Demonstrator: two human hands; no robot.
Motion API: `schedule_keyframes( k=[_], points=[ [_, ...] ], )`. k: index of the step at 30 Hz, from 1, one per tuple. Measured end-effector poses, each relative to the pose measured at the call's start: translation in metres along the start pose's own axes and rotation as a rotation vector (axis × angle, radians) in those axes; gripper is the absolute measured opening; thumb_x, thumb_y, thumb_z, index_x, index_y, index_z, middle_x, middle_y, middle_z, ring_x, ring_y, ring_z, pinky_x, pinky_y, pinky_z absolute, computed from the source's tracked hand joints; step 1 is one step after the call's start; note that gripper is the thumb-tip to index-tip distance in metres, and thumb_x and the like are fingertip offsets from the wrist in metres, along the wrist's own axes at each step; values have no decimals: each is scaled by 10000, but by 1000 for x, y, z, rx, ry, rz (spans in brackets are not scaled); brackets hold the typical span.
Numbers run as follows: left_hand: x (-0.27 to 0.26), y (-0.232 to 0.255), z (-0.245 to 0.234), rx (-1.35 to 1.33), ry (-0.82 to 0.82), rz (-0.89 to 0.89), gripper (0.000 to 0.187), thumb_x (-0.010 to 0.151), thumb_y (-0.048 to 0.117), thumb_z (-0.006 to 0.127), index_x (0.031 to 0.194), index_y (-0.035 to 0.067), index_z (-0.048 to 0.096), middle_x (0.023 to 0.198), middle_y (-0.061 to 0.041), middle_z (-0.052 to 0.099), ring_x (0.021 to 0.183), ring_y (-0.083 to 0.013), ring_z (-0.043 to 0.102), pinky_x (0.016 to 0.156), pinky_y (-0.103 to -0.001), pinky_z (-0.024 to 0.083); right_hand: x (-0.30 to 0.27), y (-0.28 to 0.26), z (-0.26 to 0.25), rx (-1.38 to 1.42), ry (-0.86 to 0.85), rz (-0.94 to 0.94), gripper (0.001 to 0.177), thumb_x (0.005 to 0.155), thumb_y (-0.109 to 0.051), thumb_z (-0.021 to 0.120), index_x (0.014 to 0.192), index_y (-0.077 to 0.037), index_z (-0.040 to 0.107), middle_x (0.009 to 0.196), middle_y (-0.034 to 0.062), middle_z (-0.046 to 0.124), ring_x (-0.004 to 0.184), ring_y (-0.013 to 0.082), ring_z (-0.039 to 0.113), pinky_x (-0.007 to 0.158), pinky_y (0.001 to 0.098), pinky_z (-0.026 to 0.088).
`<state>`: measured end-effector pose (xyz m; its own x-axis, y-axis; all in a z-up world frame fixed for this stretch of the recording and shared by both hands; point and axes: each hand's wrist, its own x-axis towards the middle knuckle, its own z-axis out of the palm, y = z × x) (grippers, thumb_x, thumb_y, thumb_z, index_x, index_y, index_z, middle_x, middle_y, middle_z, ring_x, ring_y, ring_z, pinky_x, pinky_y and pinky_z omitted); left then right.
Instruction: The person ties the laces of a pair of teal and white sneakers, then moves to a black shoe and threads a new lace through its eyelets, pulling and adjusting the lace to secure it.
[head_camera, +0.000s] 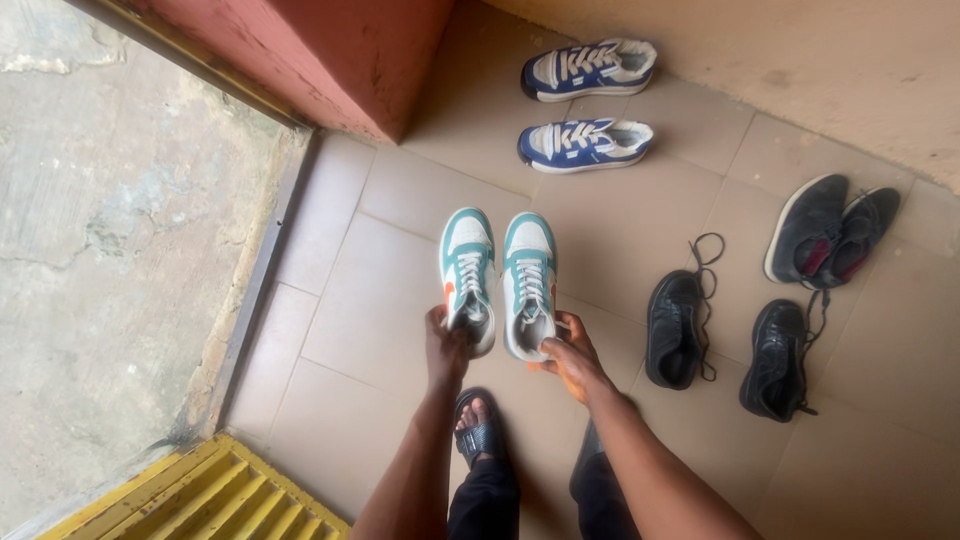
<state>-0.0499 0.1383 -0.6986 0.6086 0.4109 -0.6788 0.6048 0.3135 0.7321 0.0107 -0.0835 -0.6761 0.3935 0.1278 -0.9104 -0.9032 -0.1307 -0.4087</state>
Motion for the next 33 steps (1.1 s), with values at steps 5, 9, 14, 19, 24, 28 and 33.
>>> schedule_keyframes(
  k=[5, 9, 14, 19, 24, 28, 33],
  points=[
    [69, -62, -32, 33, -41, 254, 463, 873, -17, 402, 1336, -3, 402, 1022, -130, 608, 737, -138, 594, 548, -266, 502, 73, 20, 25, -8, 7, 33, 728, 829, -26, 608, 1486, -152, 321, 1385, 183, 572, 1175, 287, 644, 958, 482, 576],
    [121, -97, -57, -41, -123, 304, 396, 921, 4, 400, 1316, -29, 408, 1020, -149, 602, 719, -145, 586, 545, -267, 494, 123, 28, 44, -3, 0, 54, 760, 842, -7, 594, 1506, -167, 260, 1420, 160, 518, 1210, 292, 635, 988, 499, 574],
    [164, -127, -76, 9, -213, 426, 336, 1031, 62, 427, 1358, -14, 416, 1126, -172, 640, 865, -157, 667, 680, -258, 566, 177, 51, 67, 133, -41, 44, 781, 830, 28, 573, 1510, -154, 235, 1427, 172, 517, 1218, 334, 637, 942, 529, 607],
    [190, -116, -60, 35, -167, 23, 492, 943, 1, 484, 1427, 44, 410, 1211, -175, 604, 950, -226, 668, 677, -354, 599, 210, 76, 76, 188, -16, 84, 801, 842, 52, 575, 1534, -162, 233, 1437, 163, 494, 1255, 327, 617, 992, 523, 593],
    [173, -82, -43, 440, -67, -235, 725, 803, -58, 588, 1476, 114, 381, 1313, -202, 541, 1025, -361, 679, 723, -441, 634, 211, 88, 68, -1, -81, 31, 853, 860, 25, 609, 1585, -162, 201, 1484, 98, 516, 1294, 263, 577, 1085, 479, 489],
    [134, -74, -23, 798, 111, 199, 693, 829, -35, 647, 1479, 61, 428, 1391, -243, 517, 1190, -413, 585, 943, -479, 546, 183, 86, 67, -40, -69, 7, 869, 862, 18, 602, 1596, -145, 166, 1498, 101, 498, 1276, 258, 589, 1050, 461, 520],
    [38, -77, 30, 585, -76, 366, 608, 896, 50, 655, 1472, 63, 461, 1427, -200, 519, 1255, -360, 575, 1011, -456, 511, 101, 91, 45, -20, -3, 79, 696, 904, -42, 611, 1547, -133, 360, 1425, 137, 580, 1224, 255, 620, 987, 372, 571]
  ],
)
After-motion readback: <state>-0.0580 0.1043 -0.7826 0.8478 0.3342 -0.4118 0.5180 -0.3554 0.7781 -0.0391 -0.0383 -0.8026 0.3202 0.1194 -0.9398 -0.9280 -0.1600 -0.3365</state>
